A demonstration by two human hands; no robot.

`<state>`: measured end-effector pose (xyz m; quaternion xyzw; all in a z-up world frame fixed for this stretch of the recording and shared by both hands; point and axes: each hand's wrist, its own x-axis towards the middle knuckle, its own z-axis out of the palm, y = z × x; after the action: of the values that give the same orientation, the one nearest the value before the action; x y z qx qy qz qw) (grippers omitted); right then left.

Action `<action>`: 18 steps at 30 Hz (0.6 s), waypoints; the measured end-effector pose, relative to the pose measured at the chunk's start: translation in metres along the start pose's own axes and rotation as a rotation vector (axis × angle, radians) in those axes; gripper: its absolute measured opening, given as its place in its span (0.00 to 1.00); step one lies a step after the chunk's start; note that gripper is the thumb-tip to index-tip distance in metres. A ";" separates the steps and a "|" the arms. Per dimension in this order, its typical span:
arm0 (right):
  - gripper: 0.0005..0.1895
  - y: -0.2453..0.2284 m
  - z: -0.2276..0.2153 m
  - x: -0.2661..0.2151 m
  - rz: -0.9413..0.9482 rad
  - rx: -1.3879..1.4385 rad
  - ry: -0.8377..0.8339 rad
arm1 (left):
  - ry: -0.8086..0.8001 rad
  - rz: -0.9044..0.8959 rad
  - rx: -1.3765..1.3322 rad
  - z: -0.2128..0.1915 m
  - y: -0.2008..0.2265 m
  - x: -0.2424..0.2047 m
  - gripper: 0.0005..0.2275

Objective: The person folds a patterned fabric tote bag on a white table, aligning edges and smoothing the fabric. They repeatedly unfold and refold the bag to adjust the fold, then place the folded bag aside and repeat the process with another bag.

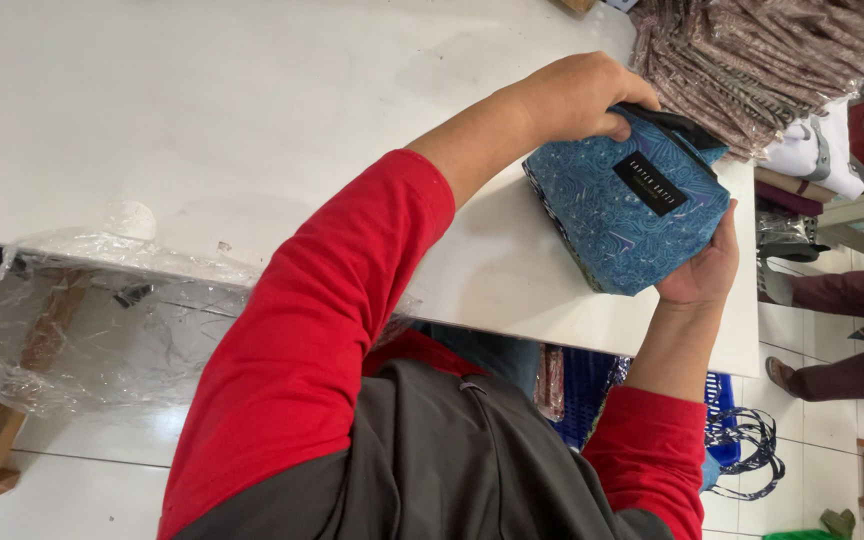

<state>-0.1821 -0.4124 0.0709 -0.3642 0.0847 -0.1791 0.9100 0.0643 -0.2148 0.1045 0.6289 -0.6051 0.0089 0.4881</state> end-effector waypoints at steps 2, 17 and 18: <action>0.29 -0.007 0.000 -0.002 -0.017 0.002 -0.020 | 0.001 0.025 0.019 0.000 0.002 0.008 0.18; 0.16 0.105 -0.026 -0.054 -0.572 -1.734 -0.262 | -0.394 -0.015 0.385 -0.050 0.072 -0.256 0.31; 0.20 0.093 -0.036 -0.040 -0.679 -1.843 -0.138 | -0.347 0.067 0.361 -0.045 0.078 -0.256 0.30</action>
<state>-0.2045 -0.3573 -0.0188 -0.9459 0.0288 -0.2729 0.1730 -0.0379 0.0219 0.0210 0.6776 -0.6891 0.0249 0.2559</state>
